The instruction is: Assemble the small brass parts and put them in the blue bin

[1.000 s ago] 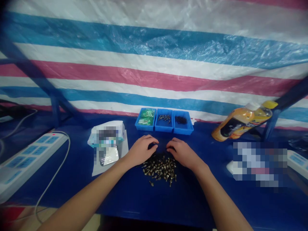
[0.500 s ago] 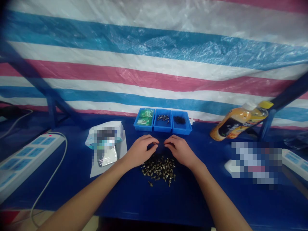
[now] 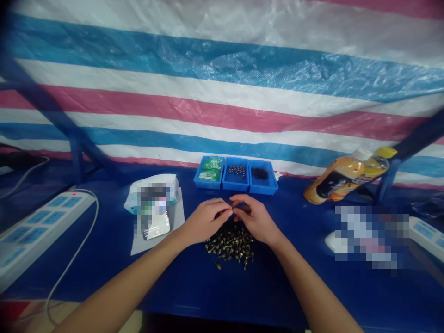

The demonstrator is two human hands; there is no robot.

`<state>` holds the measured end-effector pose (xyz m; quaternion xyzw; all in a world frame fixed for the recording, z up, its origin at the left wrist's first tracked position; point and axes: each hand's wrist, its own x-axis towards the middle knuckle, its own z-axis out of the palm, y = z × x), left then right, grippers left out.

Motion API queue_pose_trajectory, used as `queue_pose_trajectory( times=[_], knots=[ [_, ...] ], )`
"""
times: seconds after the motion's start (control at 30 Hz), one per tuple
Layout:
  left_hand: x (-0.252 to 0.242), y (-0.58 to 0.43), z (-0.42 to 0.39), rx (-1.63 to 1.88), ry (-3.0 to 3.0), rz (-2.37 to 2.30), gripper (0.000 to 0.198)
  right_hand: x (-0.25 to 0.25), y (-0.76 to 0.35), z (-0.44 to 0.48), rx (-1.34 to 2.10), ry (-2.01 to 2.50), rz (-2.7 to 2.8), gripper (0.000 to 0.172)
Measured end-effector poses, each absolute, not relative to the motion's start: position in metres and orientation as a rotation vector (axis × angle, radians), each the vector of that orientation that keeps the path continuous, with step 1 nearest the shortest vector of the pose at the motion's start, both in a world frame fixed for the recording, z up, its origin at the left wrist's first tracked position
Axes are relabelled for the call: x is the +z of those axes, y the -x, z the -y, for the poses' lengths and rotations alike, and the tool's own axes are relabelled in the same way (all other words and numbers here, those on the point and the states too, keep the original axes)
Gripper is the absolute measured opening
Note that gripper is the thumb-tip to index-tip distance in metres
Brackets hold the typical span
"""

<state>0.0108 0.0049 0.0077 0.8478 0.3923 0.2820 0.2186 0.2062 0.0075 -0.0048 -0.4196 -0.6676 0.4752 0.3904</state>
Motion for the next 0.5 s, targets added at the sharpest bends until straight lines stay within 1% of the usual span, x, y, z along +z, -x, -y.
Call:
queue_pose_trajectory(
  times=[0.07, 0.13, 0.2, 0.43, 0.5],
  knots=[
    [0.008, -0.0107, -0.0049, 0.791, -2.332, -1.079, 0.026, -0.0053, -0.2048, -0.0071, 1.159, 1.066, 1.694, 0.027],
    [0.0084, -0.0103, -0.005, 0.806, -2.309, -1.087, 0.025, -0.0053, -0.2046, -0.007, 1.105, 1.076, 1.701, 0.021],
    [0.0087, -0.0099, -0.0051, 0.821, -2.285, -1.117, 0.023, -0.0048, -0.205, -0.0071, 1.091, 1.095, 1.678, 0.02],
    [0.0114, -0.0101, -0.0035, 0.849, -2.217, -1.148, 0.03, 0.0008, -0.2064, -0.0073, 1.083, 1.111, 1.618, 0.022],
    [0.0125, -0.0103, -0.0028, 0.854, -2.198, -1.103, 0.028, 0.0017, -0.2064, -0.0071, 1.082, 1.115, 1.625, 0.023]
  ],
)
